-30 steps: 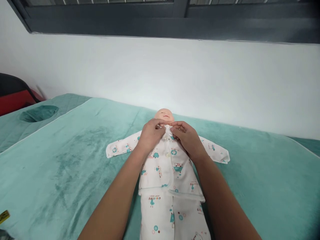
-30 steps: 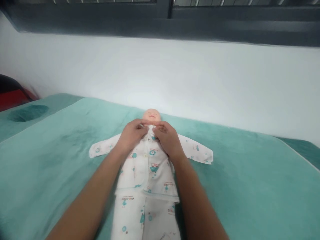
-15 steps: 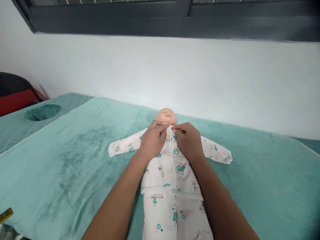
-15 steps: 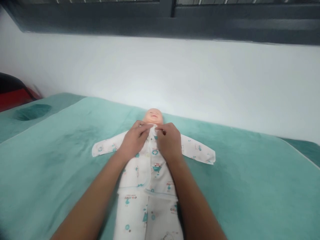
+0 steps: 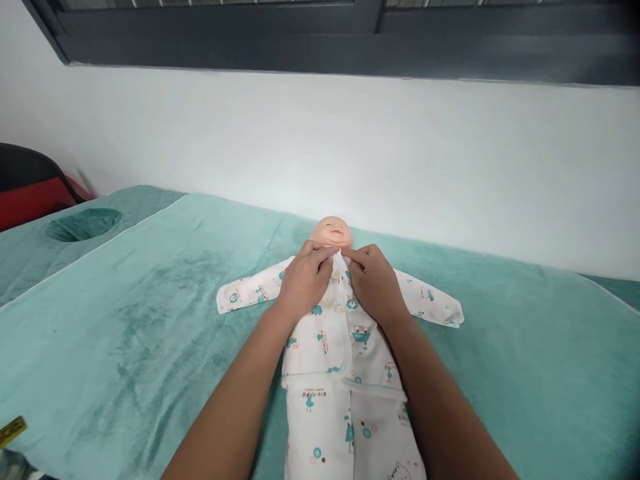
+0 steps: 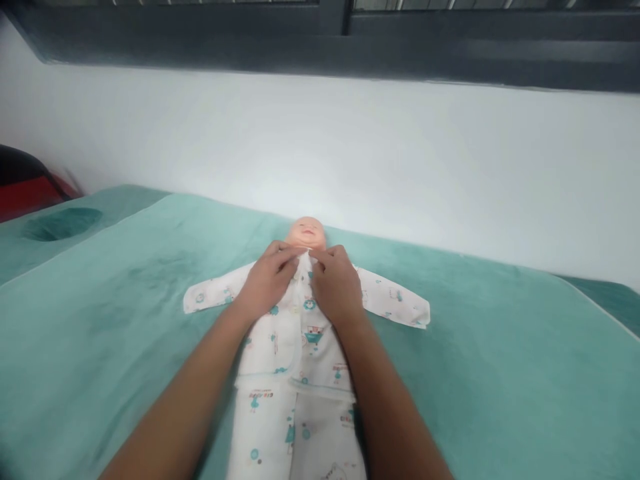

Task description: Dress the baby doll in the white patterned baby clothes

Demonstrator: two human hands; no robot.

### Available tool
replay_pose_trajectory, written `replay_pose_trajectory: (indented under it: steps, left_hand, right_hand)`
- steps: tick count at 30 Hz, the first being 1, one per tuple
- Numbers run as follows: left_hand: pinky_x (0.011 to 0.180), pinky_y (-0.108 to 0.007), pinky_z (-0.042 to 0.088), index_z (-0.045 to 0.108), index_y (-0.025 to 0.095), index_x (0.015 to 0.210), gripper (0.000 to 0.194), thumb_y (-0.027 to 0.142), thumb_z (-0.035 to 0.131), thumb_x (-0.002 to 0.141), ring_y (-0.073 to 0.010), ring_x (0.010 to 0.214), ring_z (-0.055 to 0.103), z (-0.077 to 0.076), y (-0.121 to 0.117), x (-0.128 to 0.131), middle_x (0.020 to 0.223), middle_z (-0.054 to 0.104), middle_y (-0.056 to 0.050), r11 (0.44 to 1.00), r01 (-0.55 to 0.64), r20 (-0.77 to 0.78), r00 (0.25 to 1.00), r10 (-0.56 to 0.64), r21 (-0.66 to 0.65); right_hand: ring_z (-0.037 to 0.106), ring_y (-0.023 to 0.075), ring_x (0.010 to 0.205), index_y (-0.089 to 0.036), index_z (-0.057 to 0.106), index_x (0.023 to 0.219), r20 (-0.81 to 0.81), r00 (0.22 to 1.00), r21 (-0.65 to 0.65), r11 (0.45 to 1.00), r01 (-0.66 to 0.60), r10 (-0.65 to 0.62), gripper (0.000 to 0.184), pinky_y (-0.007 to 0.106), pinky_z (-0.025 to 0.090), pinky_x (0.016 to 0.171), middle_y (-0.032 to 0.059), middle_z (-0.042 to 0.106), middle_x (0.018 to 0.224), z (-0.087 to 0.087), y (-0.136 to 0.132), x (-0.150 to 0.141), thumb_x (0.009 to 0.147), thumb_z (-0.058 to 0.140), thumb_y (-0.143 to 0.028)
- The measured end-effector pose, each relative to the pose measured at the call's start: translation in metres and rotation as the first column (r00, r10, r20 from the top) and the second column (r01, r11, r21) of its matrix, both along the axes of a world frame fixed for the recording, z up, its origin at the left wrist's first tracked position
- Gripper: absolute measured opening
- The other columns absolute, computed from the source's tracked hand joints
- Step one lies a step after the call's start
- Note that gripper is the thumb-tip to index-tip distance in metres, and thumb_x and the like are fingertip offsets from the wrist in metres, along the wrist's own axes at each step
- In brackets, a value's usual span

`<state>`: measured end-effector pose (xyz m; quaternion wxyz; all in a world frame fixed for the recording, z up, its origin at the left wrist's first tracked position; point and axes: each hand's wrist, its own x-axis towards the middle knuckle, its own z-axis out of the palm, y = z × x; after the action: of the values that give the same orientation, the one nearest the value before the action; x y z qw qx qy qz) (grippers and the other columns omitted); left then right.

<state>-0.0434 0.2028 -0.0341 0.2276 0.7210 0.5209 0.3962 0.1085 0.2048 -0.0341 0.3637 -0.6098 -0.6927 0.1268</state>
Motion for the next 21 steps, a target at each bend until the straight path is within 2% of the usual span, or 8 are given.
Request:
replay_pose_trajectory:
  steps: [4,7,14,17,21]
  left_hand:
    - [0.081,-0.028,0.05,0.066,0.032,0.118,0.039,0.021,0.038,0.093,-0.0152,0.096,0.062,-0.0004,-0.001,-0.0006,0.116,0.056,-0.003,0.999,0.01,-0.064,0.998,-0.008,0.042]
    - [0.075,-0.028,0.049,0.068,0.03,0.115,0.039,0.019,0.039,0.091,-0.016,0.093,0.062,-0.0005,-0.0021,0.0001,0.117,0.057,-0.004,0.996,-0.032,-0.137,0.99,0.044,0.086]
    - [0.074,-0.028,0.048,0.07,0.028,0.109,0.037,0.018,0.04,0.091,-0.016,0.092,0.062,-0.0014,-0.0036,-0.0001,0.112,0.059,-0.003,0.989,-0.061,-0.126,0.989,0.078,0.131]
    - [0.07,-0.027,0.047,0.071,0.03,0.108,0.038,0.018,0.039,0.091,-0.0154,0.091,0.061,-0.0007,-0.0044,-0.0001,0.113,0.059,-0.002,0.992,-0.051,-0.133,0.989,0.066,0.118]
    - [0.069,-0.028,0.045,0.071,0.03,0.107,0.036,0.02,0.04,0.091,-0.0168,0.093,0.061,0.0002,-0.0056,0.0007,0.113,0.059,-0.002,0.988,-0.085,-0.19,0.976,0.11,0.132]
  right_hand:
    - [0.058,0.0176,0.086,-0.025,0.073,0.1,-0.053,0.999,0.007,1.0,0.009,-0.009,0.035,0.032,0.042,0.082,0.0041,0.058,0.094,0.0011,-0.0007,-0.0004,0.084,0.043,-0.015]
    - [0.058,0.018,0.085,-0.023,0.071,0.099,-0.11,0.993,0.031,0.999,0.034,-0.03,0.032,0.033,0.042,0.082,0.0036,0.06,0.092,0.0014,-0.0006,-0.001,0.083,0.044,-0.016]
    - [0.054,0.0162,0.076,-0.022,0.069,0.099,-0.187,0.982,0.038,0.999,0.032,-0.024,0.029,0.032,0.042,0.077,0.003,0.062,0.093,-0.0007,0.0011,-0.0003,0.082,0.045,-0.019]
    - [0.054,0.0156,0.075,-0.022,0.068,0.093,-0.23,0.973,0.018,1.0,0.02,-0.015,0.024,0.031,0.042,0.075,0.0019,0.063,0.093,-0.0005,0.0009,0.0001,0.081,0.047,-0.021]
    - [0.053,0.0146,0.073,-0.022,0.066,0.084,-0.267,0.963,0.012,1.0,0.028,-0.024,0.018,0.03,0.042,0.073,0.0002,0.063,0.089,0.0003,0.0006,-0.0001,0.079,0.049,-0.02]
